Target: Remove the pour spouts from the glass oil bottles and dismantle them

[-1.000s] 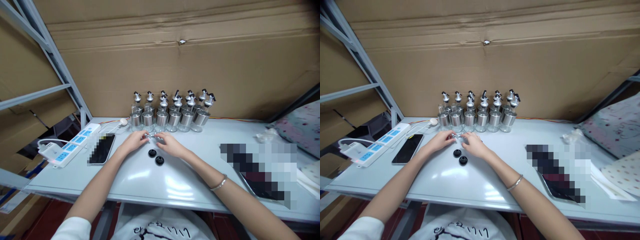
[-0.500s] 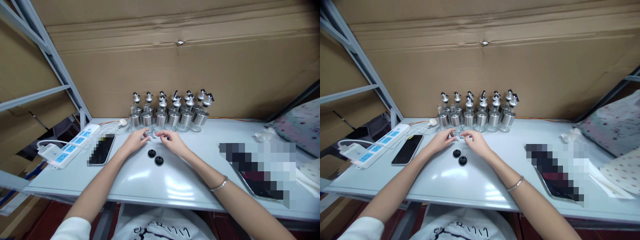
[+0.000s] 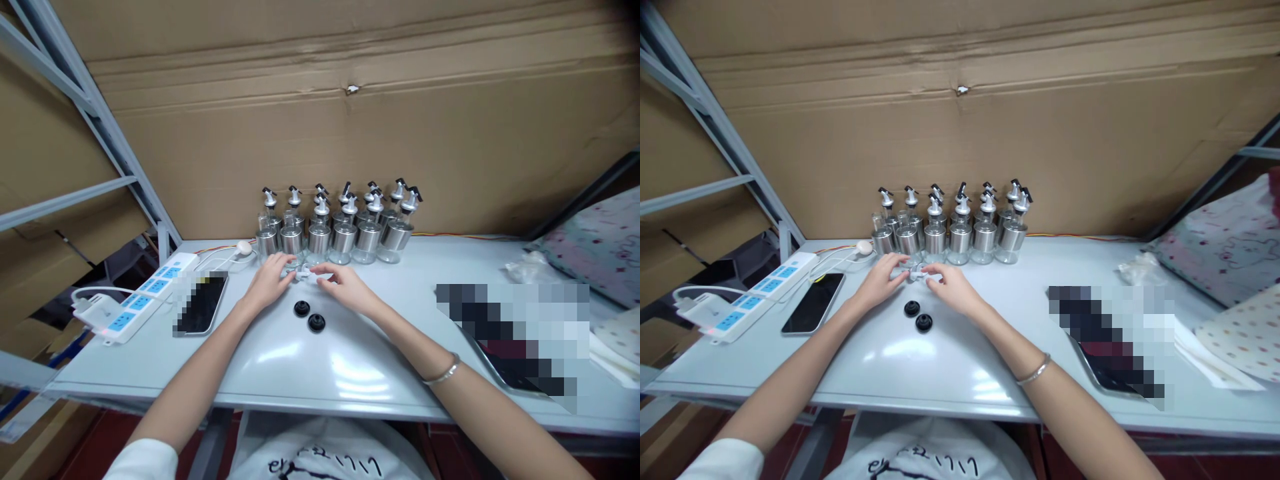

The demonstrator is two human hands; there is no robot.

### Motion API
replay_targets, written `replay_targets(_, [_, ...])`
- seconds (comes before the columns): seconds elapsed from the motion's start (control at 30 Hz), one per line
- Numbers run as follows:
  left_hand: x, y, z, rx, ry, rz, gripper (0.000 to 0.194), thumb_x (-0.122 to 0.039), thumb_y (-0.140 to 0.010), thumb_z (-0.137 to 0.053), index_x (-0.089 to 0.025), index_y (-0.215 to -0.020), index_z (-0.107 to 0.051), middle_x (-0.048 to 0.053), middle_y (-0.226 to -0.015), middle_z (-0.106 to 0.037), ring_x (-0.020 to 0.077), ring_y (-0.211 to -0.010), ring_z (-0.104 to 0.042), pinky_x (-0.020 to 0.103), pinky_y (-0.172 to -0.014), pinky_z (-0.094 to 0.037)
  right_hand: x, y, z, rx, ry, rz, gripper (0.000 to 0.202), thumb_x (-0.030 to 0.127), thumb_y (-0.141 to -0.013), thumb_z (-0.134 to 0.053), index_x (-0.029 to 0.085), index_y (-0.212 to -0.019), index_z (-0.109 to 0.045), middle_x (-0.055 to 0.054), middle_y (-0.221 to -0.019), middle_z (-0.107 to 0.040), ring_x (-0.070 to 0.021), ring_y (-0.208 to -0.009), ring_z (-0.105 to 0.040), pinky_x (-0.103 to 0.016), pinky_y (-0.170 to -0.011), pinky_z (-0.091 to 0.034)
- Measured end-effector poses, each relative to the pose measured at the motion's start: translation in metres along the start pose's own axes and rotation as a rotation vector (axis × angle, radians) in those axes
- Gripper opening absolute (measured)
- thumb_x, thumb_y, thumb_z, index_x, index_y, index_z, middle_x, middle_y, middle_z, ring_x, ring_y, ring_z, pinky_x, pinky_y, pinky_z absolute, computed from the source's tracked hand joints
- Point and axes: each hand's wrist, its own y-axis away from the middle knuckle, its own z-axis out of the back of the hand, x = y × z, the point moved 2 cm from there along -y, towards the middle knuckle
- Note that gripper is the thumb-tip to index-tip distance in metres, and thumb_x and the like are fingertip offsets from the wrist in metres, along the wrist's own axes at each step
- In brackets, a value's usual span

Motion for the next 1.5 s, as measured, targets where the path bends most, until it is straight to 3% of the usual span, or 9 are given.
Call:
replay_targets(0.17, [-0.026, -0.035, 0.007, -0.236, 0.171, 0.081, 0.035, -0.021, -0.085, -0.052, -0.017, -0.119, -0.049, 0.010, -0.121, -0.058, 0.0200, -0.114, -0.054, 0.033, -0.094, -0.046, 0.003, -0.001, 0.015, -0.170, -0.066, -0.008, 0.022, 0.016, -0.079, -0.050, 0.016, -0.096, -0.065, -0.009, -0.105, -0.069, -0.0201, -0.099, -0.063, -0.034, -0.084, -0.049])
replay_targets(0.3, [-0.046, -0.079, 0.001, -0.256, 0.222, 0.123, 0.043, -0.016, -0.085, -0.050, -0.011, -0.127, -0.046, 0.015, -0.133, -0.053, 0.0231, -0.124, -0.049, 0.037, -0.103, -0.041, 0.000, 0.000, 0.025, -0.214, -0.157, 0.021, 0.019, 0.021, -0.079, -0.051, 0.017, -0.094, -0.062, -0.009, -0.099, -0.070, -0.0193, -0.091, -0.064, -0.034, -0.081, -0.050])
replay_targets(0.4, [-0.046, -0.104, -0.012, -0.271, 0.312, 0.177, 0.048, -0.014, -0.083, -0.053, -0.011, -0.130, -0.043, 0.017, -0.136, -0.050, 0.0252, -0.128, -0.047, 0.038, -0.103, -0.041, -0.004, 0.001, 0.032, -0.254, -0.195, 0.041, 0.019, 0.023, -0.077, -0.052, 0.018, -0.092, -0.062, -0.007, -0.094, -0.071, -0.0192, -0.087, -0.065, -0.035, -0.080, -0.050])
replay_targets(0.57, [-0.039, -0.121, -0.030, -0.315, 0.440, 0.224, 0.034, -0.012, -0.080, -0.057, -0.014, -0.114, -0.054, 0.013, -0.115, -0.066, 0.0227, -0.110, -0.061, 0.037, -0.097, -0.045, -0.007, 0.002, 0.037, -0.297, -0.203, 0.037, 0.020, 0.025, -0.076, -0.052, 0.017, -0.091, -0.062, -0.007, -0.089, -0.071, -0.0199, -0.082, -0.065, -0.037, -0.079, -0.050])
replay_targets(0.83, [-0.053, -0.110, -0.020, -0.468, 0.618, 0.156, 0.023, -0.010, -0.078, -0.059, -0.013, -0.100, -0.055, 0.011, -0.101, -0.068, 0.0205, -0.098, -0.065, 0.034, -0.091, -0.048, 0.006, 0.007, 0.038, -0.368, -0.242, 0.134, 0.019, 0.030, -0.080, -0.052, 0.018, -0.093, -0.061, -0.006, -0.087, -0.070, -0.0201, -0.082, -0.065, -0.038, -0.079, -0.051])
replay_targets(1.07, [-0.097, -0.086, 0.006, -0.573, 0.936, 0.048, 0.023, -0.013, -0.083, -0.055, -0.021, -0.104, -0.049, 0.004, -0.108, -0.062, 0.0154, -0.106, -0.060, 0.031, -0.097, -0.044, 0.018, 0.014, 0.042, -0.658, 0.088, 0.334, 0.047, 0.031, -0.073, -0.065, 0.020, -0.117, -0.053, -0.012, -0.121, -0.060, -0.0266, -0.114, -0.053, -0.044, -0.096, -0.042])
replay_targets(1.2, [-0.123, -0.076, -0.006, -0.442, 1.151, 0.129, 0.019, -0.013, -0.085, -0.050, -0.022, -0.103, -0.048, 0.003, -0.101, -0.061, 0.0136, -0.097, -0.061, 0.029, -0.091, -0.046, 0.010, 0.011, 0.039, -0.588, 0.067, 0.162, 0.054, 0.037, -0.062, -0.071, 0.017, -0.110, -0.054, -0.009, -0.101, -0.066, -0.0258, -0.088, -0.062, -0.039, -0.076, -0.050])
replay_targets(1.3, [-0.132, -0.069, -0.017, -0.376, 1.199, 0.184, 0.031, -0.003, -0.075, -0.055, -0.020, -0.099, -0.048, -0.001, -0.090, -0.057, 0.0101, -0.086, -0.059, 0.025, -0.086, -0.045, 0.003, 0.012, 0.038, -0.544, 0.058, 0.014, 0.047, 0.035, -0.057, -0.071, 0.017, -0.097, -0.055, -0.004, -0.080, -0.066, -0.0224, -0.069, -0.061, -0.032, -0.060, -0.049])
replay_targets(1.5, [-0.142, -0.058, -0.015, -0.460, 1.277, 0.232, 0.033, -0.015, -0.066, -0.071, -0.020, -0.089, -0.047, -0.005, -0.075, -0.055, 0.0068, -0.066, -0.055, 0.021, -0.068, -0.046, 0.001, 0.015, 0.041, -0.589, 0.178, 0.164, 0.057, 0.028, -0.059, -0.064, 0.018, -0.114, -0.051, -0.006, -0.094, -0.068, -0.0237, -0.076, -0.064, -0.033, -0.067, -0.050])
